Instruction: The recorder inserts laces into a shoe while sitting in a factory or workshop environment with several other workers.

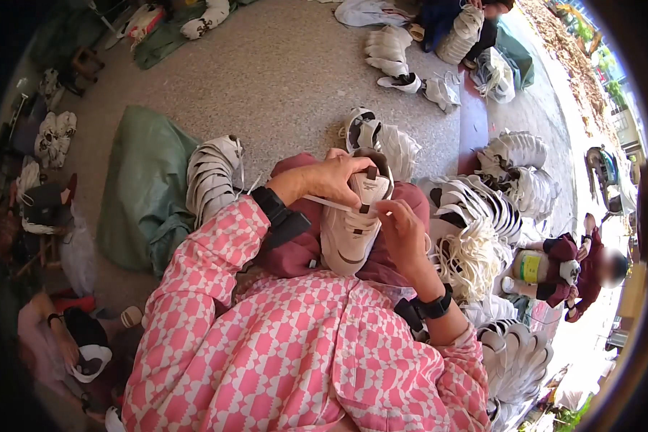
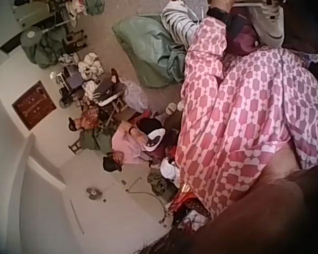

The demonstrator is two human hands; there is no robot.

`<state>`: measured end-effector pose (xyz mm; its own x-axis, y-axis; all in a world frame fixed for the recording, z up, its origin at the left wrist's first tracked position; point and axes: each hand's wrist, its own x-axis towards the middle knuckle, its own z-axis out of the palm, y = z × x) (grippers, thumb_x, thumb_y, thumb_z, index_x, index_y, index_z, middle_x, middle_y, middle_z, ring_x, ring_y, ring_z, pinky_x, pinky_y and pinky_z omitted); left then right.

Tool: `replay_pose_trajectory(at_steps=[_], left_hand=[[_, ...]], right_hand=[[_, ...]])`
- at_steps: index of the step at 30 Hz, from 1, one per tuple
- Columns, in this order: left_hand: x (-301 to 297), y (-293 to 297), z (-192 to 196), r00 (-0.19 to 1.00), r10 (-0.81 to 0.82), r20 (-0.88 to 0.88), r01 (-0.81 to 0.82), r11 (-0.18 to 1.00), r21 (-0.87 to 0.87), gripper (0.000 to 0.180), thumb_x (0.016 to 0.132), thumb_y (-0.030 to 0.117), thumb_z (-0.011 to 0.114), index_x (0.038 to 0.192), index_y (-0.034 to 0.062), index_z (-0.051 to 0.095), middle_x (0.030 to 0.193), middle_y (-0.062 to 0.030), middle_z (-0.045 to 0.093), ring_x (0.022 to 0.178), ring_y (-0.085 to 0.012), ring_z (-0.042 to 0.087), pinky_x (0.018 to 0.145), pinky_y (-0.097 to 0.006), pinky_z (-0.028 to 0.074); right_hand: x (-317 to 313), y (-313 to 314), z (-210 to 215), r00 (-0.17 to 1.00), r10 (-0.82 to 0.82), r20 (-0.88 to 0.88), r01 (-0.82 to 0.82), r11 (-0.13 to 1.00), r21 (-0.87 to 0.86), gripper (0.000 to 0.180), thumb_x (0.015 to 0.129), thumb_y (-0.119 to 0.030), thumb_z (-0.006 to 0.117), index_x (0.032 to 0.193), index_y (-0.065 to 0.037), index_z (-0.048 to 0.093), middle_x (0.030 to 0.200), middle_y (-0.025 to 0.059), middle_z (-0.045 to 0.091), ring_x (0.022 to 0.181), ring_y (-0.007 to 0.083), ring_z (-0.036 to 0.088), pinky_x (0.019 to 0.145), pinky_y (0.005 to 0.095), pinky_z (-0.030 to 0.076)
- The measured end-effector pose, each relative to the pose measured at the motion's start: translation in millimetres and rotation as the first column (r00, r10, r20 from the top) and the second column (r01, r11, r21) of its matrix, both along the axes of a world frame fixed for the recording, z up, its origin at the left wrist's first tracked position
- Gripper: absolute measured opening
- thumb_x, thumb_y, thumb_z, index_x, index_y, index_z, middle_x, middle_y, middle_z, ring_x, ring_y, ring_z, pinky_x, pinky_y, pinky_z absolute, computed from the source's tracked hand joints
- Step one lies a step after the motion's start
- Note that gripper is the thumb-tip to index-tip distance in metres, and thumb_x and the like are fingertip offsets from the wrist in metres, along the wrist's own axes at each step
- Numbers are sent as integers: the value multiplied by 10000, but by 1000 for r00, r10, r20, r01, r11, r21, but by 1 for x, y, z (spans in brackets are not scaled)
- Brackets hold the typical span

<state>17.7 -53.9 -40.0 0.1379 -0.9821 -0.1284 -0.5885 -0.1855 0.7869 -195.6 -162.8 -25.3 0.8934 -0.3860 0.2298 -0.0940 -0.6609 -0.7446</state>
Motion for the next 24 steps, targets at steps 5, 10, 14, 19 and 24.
replay_pose_trajectory(at_steps=[5, 10, 14, 19, 24], left_hand=[[4, -5, -5, 999, 4, -52, -3, 1000, 19, 558, 787, 370, 733, 1258, 103, 598, 1171, -91, 646, 1172, -299, 461, 1094, -420, 267], [5, -9, -10, 988, 13, -153, -12, 1000, 3, 454, 859, 320, 694, 1245, 100, 603, 1058, -46, 673, 1036, -225, 555, 1037, -393, 341], [-7, -7, -6, 976, 103, -192, -145, 965, -218, 408, 829, 249, 739, 1173, 81, 597, 1045, -76, 631, 1050, -229, 551, 970, -373, 413], [-22, 17, 11, 978, 208, 29, -166, 849, -502, 334, 754, 181, 787, 1007, 77, 596, 1120, -113, 533, 1107, -272, 515, 970, -380, 412], [-39, 27, 19, 899, 185, 397, 17, 891, -454, 176, 669, 143, 785, 741, 90, 633, 1167, -87, 525, 1147, -312, 489, 980, -423, 404]], right_hand=[[10, 5, 1, 994, -1, -113, 14, 993, 120, 110, 868, -1, 656, 957, -35, 601, 840, 117, 661, 690, 270, 652, 631, 335, 511], [21, -19, 15, 989, 117, -90, -117, 993, 1, 167, 834, -58, 701, 982, -50, 624, 909, 96, 664, 810, 299, 641, 721, 357, 504], [30, -38, 26, 986, 139, -91, -156, 960, -231, 285, 859, -203, 697, 1107, -80, 631, 1119, 101, 624, 1013, 338, 579, 886, 407, 453], [46, -52, 12, 969, 215, -123, -226, 970, -83, 331, 865, -224, 691, 1147, -58, 638, 1063, 166, 644, 998, 335, 599, 853, 416, 462], [53, -63, 2, 930, 289, -227, -195, 912, 362, 278, 900, -214, 678, 1085, -14, 618, 865, 88, 602, 766, 150, 546, 652, 317, 431]])
